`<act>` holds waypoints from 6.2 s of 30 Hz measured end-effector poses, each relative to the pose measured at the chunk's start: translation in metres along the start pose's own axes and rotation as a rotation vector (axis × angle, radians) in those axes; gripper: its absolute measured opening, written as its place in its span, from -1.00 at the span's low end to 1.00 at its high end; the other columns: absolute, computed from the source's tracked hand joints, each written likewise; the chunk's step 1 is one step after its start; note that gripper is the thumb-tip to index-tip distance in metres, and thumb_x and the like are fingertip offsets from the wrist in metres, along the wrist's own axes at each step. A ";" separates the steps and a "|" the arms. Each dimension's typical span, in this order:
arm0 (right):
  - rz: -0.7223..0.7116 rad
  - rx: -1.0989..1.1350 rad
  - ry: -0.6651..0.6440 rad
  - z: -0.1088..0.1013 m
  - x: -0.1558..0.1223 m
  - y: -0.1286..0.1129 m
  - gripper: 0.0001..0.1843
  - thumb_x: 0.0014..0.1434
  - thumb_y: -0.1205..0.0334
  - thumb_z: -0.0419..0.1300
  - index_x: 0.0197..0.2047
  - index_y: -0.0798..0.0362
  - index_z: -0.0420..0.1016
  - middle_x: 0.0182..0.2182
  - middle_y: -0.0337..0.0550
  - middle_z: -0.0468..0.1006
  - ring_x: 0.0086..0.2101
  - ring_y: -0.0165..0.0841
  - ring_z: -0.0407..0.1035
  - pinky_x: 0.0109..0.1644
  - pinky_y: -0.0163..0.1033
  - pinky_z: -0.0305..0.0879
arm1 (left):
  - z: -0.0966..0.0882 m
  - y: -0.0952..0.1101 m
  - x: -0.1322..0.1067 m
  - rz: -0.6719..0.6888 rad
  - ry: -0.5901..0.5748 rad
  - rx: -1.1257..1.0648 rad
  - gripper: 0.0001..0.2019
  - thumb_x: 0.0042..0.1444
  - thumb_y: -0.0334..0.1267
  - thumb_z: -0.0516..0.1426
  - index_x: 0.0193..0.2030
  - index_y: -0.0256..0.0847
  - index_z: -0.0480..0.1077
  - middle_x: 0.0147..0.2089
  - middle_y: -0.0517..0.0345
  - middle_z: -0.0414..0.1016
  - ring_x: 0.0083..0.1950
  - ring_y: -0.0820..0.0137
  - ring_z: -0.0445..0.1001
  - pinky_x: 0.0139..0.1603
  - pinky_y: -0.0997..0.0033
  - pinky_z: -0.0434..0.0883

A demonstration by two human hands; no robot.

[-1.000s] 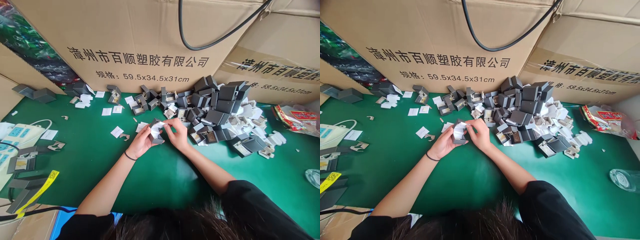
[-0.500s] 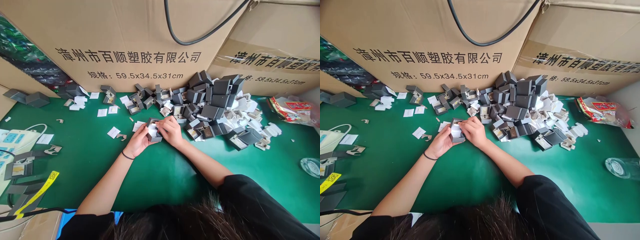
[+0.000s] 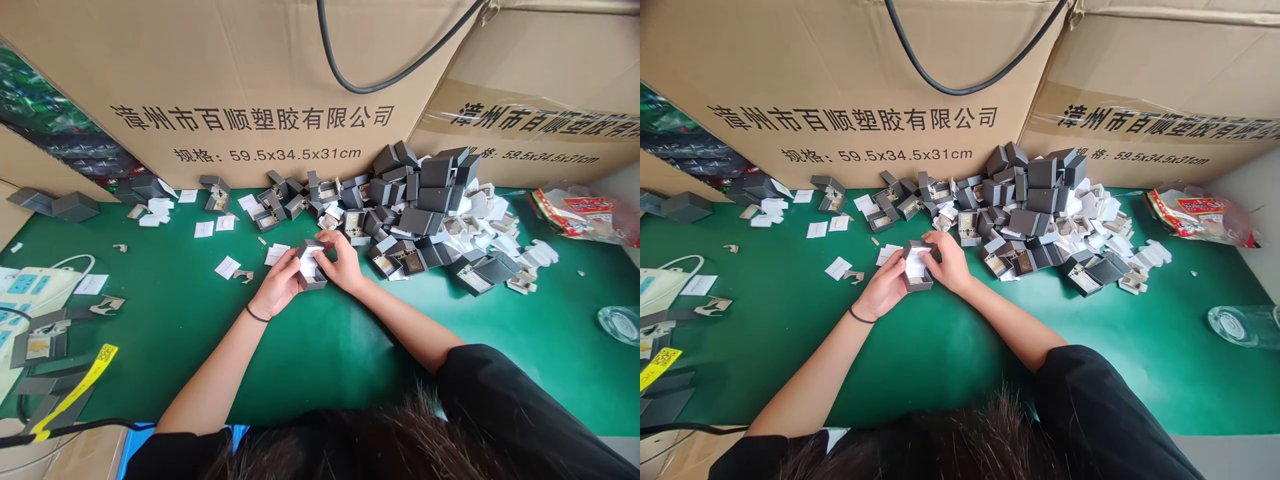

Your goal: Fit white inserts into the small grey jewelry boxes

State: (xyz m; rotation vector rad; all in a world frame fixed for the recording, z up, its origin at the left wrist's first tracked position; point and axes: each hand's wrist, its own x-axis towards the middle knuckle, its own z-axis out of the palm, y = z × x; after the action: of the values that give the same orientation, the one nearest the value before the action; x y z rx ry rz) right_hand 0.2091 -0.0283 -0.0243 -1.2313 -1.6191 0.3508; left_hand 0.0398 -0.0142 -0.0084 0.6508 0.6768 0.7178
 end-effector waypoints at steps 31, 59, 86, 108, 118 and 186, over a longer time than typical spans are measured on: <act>-0.110 -0.946 -0.401 -0.023 0.049 0.012 -0.72 0.24 0.45 -0.03 -0.23 0.15 0.51 -0.21 0.11 0.50 -0.11 -0.10 0.26 -0.09 -0.03 0.16 | 0.007 0.000 -0.004 0.162 0.118 0.274 -0.63 0.02 -0.14 0.26 -0.09 -0.32 0.40 -0.03 -0.14 0.49 -0.13 0.14 0.56 -0.27 0.17 0.56; 0.543 0.436 0.011 0.017 0.008 0.003 -0.61 0.09 0.02 0.16 -0.05 0.03 0.35 -0.32 -0.21 0.47 -0.49 -0.47 0.32 -0.46 -0.34 0.35 | -0.022 0.018 0.010 0.041 0.098 -0.098 -0.80 0.13 -0.21 0.16 -0.17 -0.28 0.47 -0.11 -0.01 0.57 0.04 0.16 0.49 0.15 -0.03 0.36; 0.402 0.468 -0.128 0.017 -0.002 -0.010 -0.68 0.07 0.10 0.26 -0.10 -0.01 0.40 -0.13 -0.11 0.48 -0.18 -0.34 0.43 -0.08 -0.18 0.45 | -0.021 0.017 0.001 0.049 0.157 -0.061 -0.76 0.07 -0.20 0.18 -0.16 -0.28 0.49 -0.11 0.03 0.56 -0.09 0.30 0.52 -0.01 0.33 0.40; 0.871 1.111 -0.278 0.008 0.011 -0.005 -0.63 0.02 -0.03 0.25 -0.18 0.04 0.43 -0.27 -0.13 0.59 -0.27 -0.30 0.49 -0.09 -0.10 0.46 | -0.013 0.026 -0.007 0.226 0.193 0.037 -0.69 0.03 -0.22 0.22 -0.08 -0.29 0.48 0.09 -0.10 0.48 0.00 0.17 0.51 0.06 0.17 0.40; 0.930 1.139 -0.133 0.014 0.007 -0.002 -0.62 0.13 -0.10 0.12 -0.13 0.00 0.41 -0.08 -0.09 0.56 -0.24 -0.32 0.49 -0.06 -0.12 0.47 | -0.018 0.017 -0.005 0.334 0.273 0.244 -0.41 -0.01 -0.24 0.23 0.20 -0.21 0.27 -0.13 0.02 0.56 -0.11 0.25 0.52 -0.04 0.19 0.43; -0.290 -0.584 -0.463 -0.008 0.002 -0.007 -0.67 0.32 0.08 -0.02 -0.17 0.01 0.53 0.06 -0.14 0.49 -0.07 -0.26 0.35 0.08 -0.04 0.18 | -0.034 0.026 0.000 0.465 0.083 1.113 -0.28 0.05 0.05 0.17 0.34 -0.05 0.10 0.21 -0.01 0.30 0.17 0.16 0.33 0.09 0.19 0.44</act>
State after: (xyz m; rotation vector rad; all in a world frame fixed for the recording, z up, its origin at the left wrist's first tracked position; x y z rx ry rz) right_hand 0.2120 -0.0320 -0.0148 -1.3719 -2.3801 -0.0393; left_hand 0.0055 0.0115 -0.0100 1.8491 1.0071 0.7585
